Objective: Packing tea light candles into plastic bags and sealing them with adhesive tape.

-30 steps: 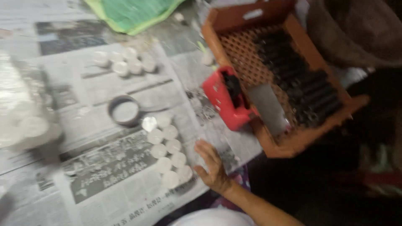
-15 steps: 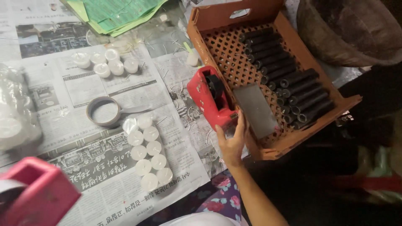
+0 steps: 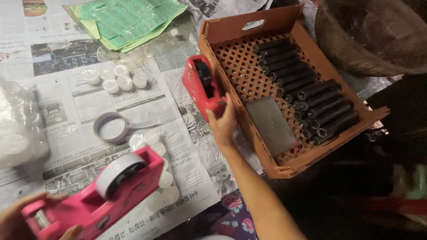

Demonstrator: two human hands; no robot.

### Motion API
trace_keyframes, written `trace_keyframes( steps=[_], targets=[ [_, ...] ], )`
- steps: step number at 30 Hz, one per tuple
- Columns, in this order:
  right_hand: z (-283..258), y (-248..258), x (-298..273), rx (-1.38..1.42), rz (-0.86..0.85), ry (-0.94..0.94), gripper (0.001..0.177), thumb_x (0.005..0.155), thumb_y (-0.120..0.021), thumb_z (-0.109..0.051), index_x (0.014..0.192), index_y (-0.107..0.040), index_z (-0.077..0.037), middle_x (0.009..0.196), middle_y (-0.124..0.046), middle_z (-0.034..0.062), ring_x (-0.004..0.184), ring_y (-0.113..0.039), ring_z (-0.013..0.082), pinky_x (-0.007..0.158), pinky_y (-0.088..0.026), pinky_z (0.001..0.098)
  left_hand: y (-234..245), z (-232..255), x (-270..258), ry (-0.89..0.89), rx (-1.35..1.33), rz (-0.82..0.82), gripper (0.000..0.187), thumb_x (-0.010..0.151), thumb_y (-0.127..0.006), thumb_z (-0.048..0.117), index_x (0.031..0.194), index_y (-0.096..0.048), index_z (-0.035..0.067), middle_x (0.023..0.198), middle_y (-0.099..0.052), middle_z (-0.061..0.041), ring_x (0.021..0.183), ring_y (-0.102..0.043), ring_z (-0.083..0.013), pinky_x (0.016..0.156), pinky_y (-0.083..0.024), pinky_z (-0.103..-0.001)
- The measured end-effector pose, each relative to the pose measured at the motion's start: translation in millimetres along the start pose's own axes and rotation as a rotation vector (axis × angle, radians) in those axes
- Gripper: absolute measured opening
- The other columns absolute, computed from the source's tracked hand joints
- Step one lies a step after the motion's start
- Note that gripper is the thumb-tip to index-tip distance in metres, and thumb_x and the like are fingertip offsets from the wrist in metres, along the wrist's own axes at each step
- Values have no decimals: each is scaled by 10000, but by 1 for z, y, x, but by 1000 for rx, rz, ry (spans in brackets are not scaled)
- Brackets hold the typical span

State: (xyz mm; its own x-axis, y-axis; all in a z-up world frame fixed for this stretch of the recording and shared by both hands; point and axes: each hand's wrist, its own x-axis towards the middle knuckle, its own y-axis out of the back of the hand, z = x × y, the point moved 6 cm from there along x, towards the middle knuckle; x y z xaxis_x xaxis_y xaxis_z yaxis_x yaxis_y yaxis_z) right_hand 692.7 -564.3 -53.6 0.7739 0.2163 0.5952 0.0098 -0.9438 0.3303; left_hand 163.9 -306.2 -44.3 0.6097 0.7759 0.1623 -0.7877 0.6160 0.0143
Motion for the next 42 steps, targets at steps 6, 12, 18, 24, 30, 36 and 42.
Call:
trace_keyframes(
  steps=[6, 12, 18, 24, 30, 36, 42],
  targets=[
    [-31, 3, 30, 72, -314, -88, 854, 909, -715, -363, 1571, -284, -36, 1534, -445, 270, 1415, -468, 390, 1159, -388, 486, -216, 146, 22, 107, 245, 68, 809, 508, -863, -1, 1273, -606, -53, 1170, -698, -170, 1032, -657, -217, 903, -552, -298],
    [-43, 71, -50, 1032, -732, -925, 639, 1034, -374, -565, 1337, -634, -66, 1240, -710, 142, 1228, -626, 284, 1079, -434, 418, -293, 126, 80, -1, 54, -186, 711, 579, -888, 133, 1225, -610, 21, 1089, -717, -131, 985, -680, -169, 865, -578, -263],
    [16, 105, -95, 1302, -5, -1474, 515, 971, -652, -480, 1344, -641, -124, 1276, -687, 118, 1205, -648, 282, 1072, -460, 445, -356, 84, 110, 38, -80, -439, 885, 584, -925, 39, 1391, -574, -54, 1243, -667, -241, 1218, -607, -286, 1111, -451, -461],
    [0, 125, -70, 1040, 3, -1191, 484, 969, -631, -446, 1359, -625, -159, 1344, -661, 75, 1264, -589, 197, 1135, -428, 403, -365, 50, 110, 144, -56, -524, 876, 696, -832, -25, 1495, -474, -33, 1471, -541, -240, 1408, -444, -271, 1134, -392, -473],
    [85, 92, -97, 935, 18, -1071, 456, 960, -682, -499, 1282, -688, -177, 1297, -699, 75, 1221, -638, 228, 1096, -473, 427, -356, 38, 83, 87, -71, -427, 890, 683, -846, -62, 1482, -454, -72, 1458, -540, -262, 1419, -445, -347, 1118, -411, -510],
    [41, 74, -59, 946, -24, -1058, 601, 978, -583, -616, 1346, -655, -146, 1328, -674, 99, 1250, -613, 233, 1138, -422, 425, -360, 61, 17, -149, 220, -98, 905, 632, -964, 101, 1411, -543, -86, 1292, -641, -293, 1237, -595, -459, 997, -522, -552],
    [56, 39, -14, 742, -262, -761, 754, 984, -400, -728, 1093, -739, -64, 951, -778, 192, 821, -768, 223, 710, -619, 301, -382, 30, -43, -299, 432, 66, 838, 624, -991, 293, 1299, -594, -4, 1143, -617, -176, 1094, -629, -372, 982, -526, -486]
  ],
)
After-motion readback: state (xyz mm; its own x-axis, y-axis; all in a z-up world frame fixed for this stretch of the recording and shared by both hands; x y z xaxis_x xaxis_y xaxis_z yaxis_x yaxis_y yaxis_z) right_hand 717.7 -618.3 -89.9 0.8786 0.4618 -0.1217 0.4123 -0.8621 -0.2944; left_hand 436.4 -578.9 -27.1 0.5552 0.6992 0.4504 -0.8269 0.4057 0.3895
